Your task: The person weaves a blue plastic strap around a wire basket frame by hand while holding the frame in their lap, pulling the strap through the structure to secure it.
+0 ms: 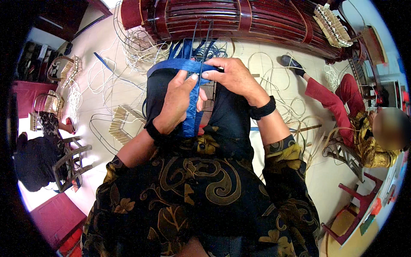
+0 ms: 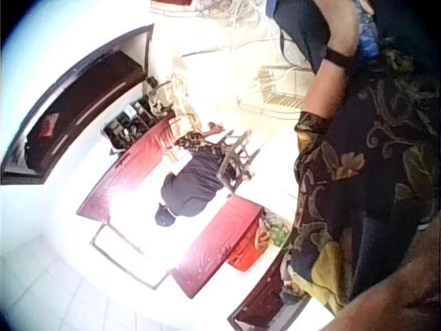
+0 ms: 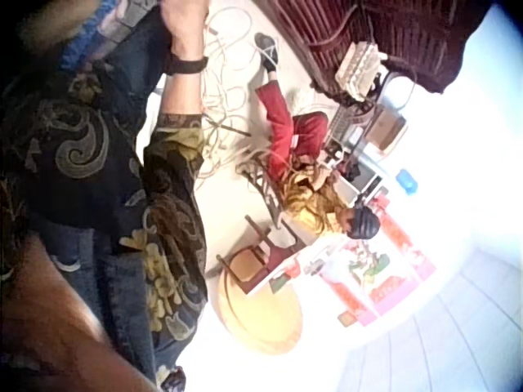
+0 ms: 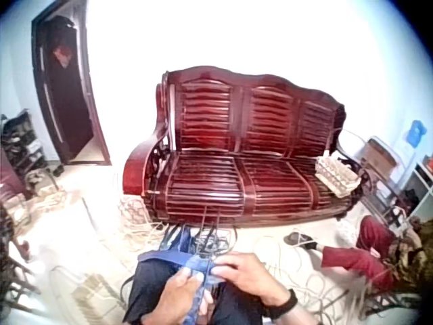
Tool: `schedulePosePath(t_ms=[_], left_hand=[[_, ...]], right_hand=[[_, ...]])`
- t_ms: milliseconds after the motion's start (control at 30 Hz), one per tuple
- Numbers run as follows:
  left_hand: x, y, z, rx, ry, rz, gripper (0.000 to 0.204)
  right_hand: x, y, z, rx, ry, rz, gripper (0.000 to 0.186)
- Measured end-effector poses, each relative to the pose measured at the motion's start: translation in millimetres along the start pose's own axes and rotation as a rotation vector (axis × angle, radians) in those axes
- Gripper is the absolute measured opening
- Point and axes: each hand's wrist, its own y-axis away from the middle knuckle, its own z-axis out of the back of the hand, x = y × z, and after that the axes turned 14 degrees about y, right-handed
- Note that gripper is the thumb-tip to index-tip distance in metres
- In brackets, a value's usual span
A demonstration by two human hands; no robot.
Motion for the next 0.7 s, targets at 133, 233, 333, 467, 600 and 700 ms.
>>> schedulePosePath(t_ms=[133, 233, 333, 467, 600, 700], left_hand=[[-1, 1, 6, 0.005, 0.005, 0.002, 0.033], [0, 1, 6, -0.027, 0.011, 0.032, 0.028], [0, -1, -4, 0.003, 0.084, 0.044, 0.019], [5, -1, -5, 0.009, 0.049, -0.001, 0.02], [4, 0, -7, 0.008, 0.045, 0.0, 0.016], [2, -1, -7, -0.006, 0.017, 0.005, 0.014]], right_hand=[[-32, 34, 48, -0.134, -0.039, -0.211, 0.021], [-117, 137, 158, -0.515, 0.226, -0.523, 0.026], [-180, 338, 302, -0.824, 1.168, -1.227, 0.032], [-135, 327, 317, -1.007, 1.404, -1.232, 0.034], [-79, 149, 197, -0.798, 0.519, -0.552, 0.04], [-21, 56, 75, -0.293, 0.232, -0.222, 0.04]])
